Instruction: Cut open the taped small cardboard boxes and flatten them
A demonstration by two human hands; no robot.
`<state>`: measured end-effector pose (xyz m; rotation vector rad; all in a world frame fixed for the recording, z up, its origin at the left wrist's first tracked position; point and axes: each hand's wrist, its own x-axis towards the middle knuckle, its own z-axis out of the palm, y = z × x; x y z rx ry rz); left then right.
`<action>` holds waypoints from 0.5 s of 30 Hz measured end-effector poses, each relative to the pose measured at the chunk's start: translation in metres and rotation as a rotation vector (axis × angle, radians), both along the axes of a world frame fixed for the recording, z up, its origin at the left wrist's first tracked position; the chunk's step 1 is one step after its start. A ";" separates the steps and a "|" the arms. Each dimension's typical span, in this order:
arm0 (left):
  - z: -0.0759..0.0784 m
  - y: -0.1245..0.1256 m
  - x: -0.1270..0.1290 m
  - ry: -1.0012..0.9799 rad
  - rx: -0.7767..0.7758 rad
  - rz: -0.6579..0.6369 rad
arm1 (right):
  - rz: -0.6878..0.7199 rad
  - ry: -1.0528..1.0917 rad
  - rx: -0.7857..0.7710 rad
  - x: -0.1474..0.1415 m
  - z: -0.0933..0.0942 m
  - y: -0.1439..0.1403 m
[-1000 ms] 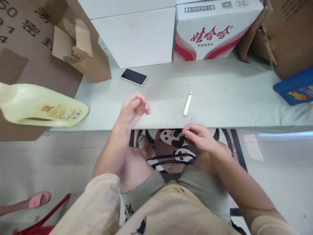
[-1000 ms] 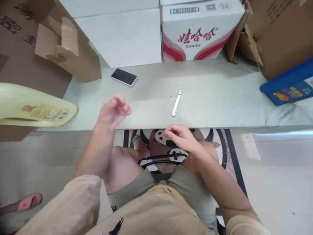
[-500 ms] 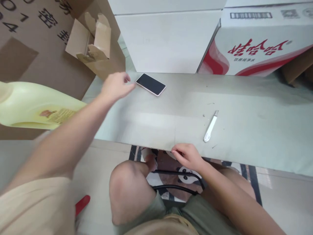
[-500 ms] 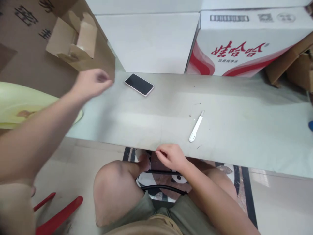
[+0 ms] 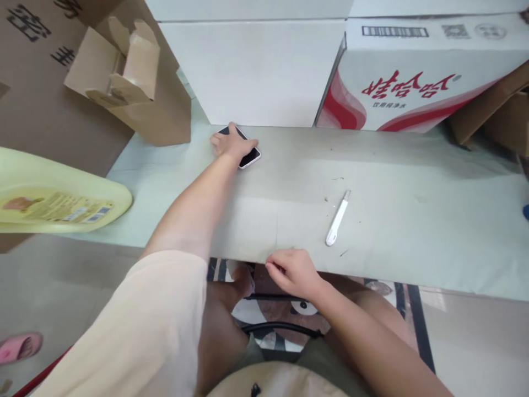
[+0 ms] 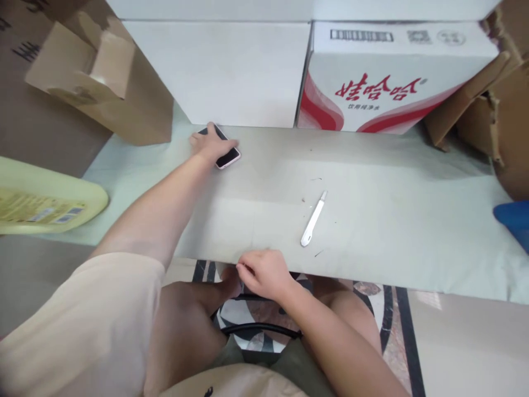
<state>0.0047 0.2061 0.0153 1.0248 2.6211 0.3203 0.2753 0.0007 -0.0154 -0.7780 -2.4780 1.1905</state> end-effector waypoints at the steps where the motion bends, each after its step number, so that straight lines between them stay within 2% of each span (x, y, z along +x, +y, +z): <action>1: -0.001 -0.005 0.000 0.010 0.009 -0.041 | 0.007 -0.010 0.002 -0.001 0.001 0.001; 3: -0.004 -0.019 -0.004 0.017 0.047 -0.169 | 0.030 -0.028 0.013 -0.002 0.001 0.002; 6: -0.009 -0.051 -0.014 -0.054 0.152 -0.499 | 0.047 -0.044 0.036 -0.002 0.001 0.001; 7: -0.012 -0.064 -0.018 -0.075 0.188 -0.560 | 0.043 -0.046 0.044 -0.002 0.001 0.001; 8: -0.014 -0.076 -0.021 -0.076 0.211 -0.570 | 0.035 -0.047 0.052 -0.002 0.001 0.000; 11: -0.018 -0.105 -0.032 -0.049 0.256 -0.450 | 0.017 -0.048 0.079 -0.001 -0.001 -0.003; 15: -0.017 -0.115 -0.044 -0.121 0.291 -0.447 | 0.016 -0.050 0.119 -0.001 -0.002 -0.005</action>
